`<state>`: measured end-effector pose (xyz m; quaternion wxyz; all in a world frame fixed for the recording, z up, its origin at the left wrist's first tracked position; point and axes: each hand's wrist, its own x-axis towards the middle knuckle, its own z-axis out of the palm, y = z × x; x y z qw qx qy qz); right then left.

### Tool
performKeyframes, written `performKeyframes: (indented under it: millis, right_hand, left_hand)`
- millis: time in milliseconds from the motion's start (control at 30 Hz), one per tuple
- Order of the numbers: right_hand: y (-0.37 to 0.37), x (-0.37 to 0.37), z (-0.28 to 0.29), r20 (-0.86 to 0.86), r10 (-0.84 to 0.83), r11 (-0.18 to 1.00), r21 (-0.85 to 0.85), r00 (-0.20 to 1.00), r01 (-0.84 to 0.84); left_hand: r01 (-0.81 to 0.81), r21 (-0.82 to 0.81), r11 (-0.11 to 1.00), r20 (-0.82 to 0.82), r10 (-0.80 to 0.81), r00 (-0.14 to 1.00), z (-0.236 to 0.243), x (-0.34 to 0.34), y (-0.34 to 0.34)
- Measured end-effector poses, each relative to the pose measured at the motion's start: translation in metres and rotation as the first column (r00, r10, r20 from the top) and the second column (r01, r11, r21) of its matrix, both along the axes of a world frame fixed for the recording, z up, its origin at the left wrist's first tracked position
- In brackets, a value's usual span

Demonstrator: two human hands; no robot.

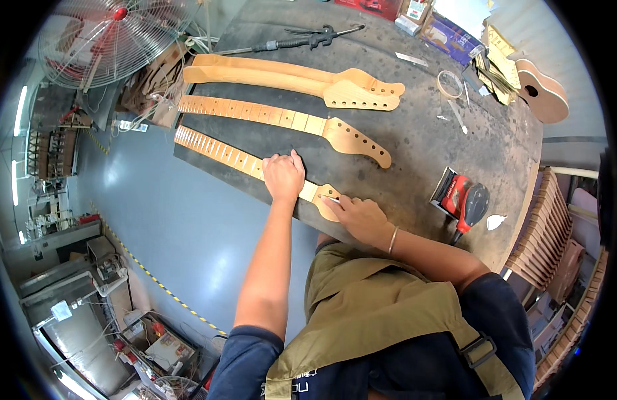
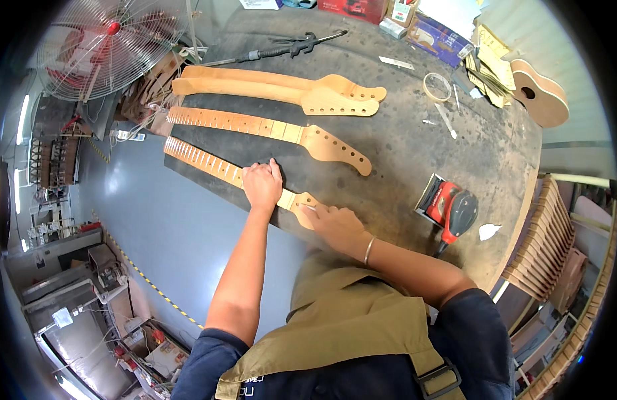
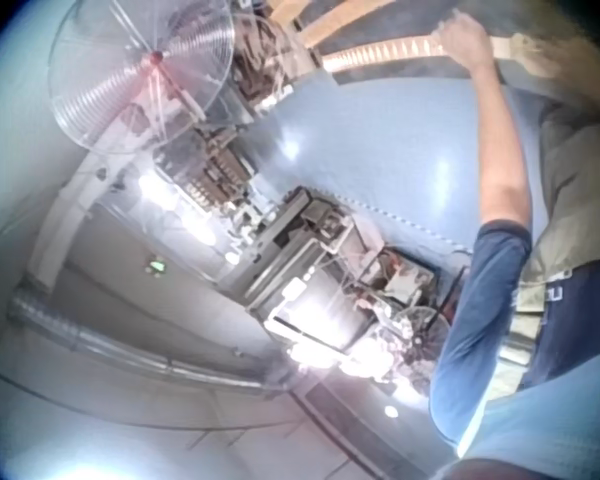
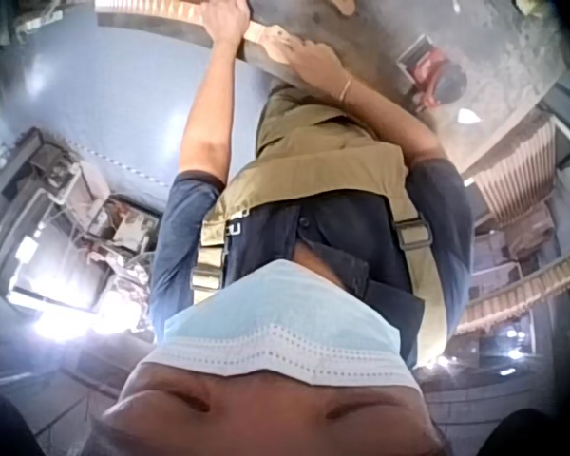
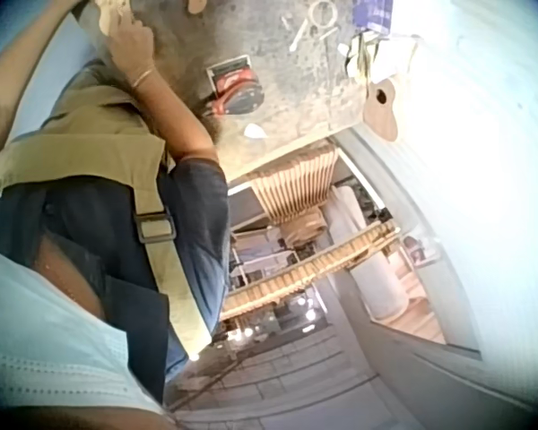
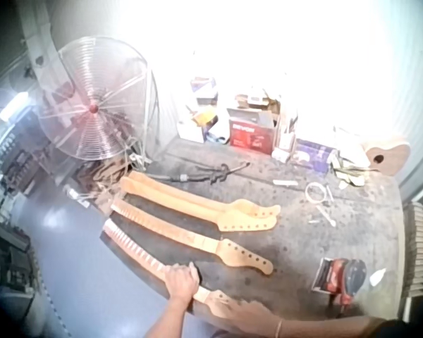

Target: The person handles several unfinished guitar necks on a workbench, using a small tool to clean the fret slots. They then use a handheld electric sander to smooth the surface of the necks. The person also moves the necks to a drying rack and back to the workbench during the process.

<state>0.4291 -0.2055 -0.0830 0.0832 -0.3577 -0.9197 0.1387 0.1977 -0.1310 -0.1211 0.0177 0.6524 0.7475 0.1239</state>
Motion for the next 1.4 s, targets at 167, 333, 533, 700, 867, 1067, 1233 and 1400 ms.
performKeyframes:
  millis: [167,333,533,700,867,1067,1233,1400]
  right_hand:
    - [-0.007,0.002,-0.004,-0.067,-0.057,0.998,-0.041,0.996,0.054]
    - [-0.010,-0.005,-0.005,-0.050,-0.096,0.986,-0.143,0.994,0.088]
    - [-0.008,0.000,-0.009,-0.134,-0.095,0.972,-0.224,0.986,0.063]
    - [-0.010,0.000,-0.001,-0.087,-0.119,0.954,-0.288,0.989,0.089]
    - [-0.007,-0.007,-0.009,-0.149,-0.130,0.969,-0.230,0.980,0.094]
    - [-0.014,0.016,0.004,-0.294,-0.224,0.919,-0.380,0.929,0.101]
    - [-0.004,0.046,0.041,-0.216,-0.602,0.402,-0.914,0.769,0.058]
    - [0.009,0.048,0.023,-0.190,-0.807,0.097,-0.976,0.560,-0.193]
  left_hand:
    - [0.023,-0.008,1.000,-0.020,-0.024,1.000,0.002,0.001,0.000]
    - [0.019,-0.033,0.999,-0.032,-0.020,0.999,0.003,0.001,0.000]
    - [0.004,-0.031,1.000,0.006,-0.004,1.000,0.005,0.003,0.001]
    - [0.023,-0.015,1.000,-0.011,-0.023,1.000,0.005,0.002,0.002]
    - [0.029,0.000,1.000,0.005,-0.029,1.000,0.003,0.002,0.002]
    - [0.024,-0.003,1.000,0.002,-0.023,1.000,0.000,0.000,0.001]
    - [0.031,0.005,1.000,0.003,-0.031,1.000,0.001,0.001,0.000]
    - [0.025,0.030,0.999,0.018,-0.026,1.000,-0.001,-0.001,0.001]
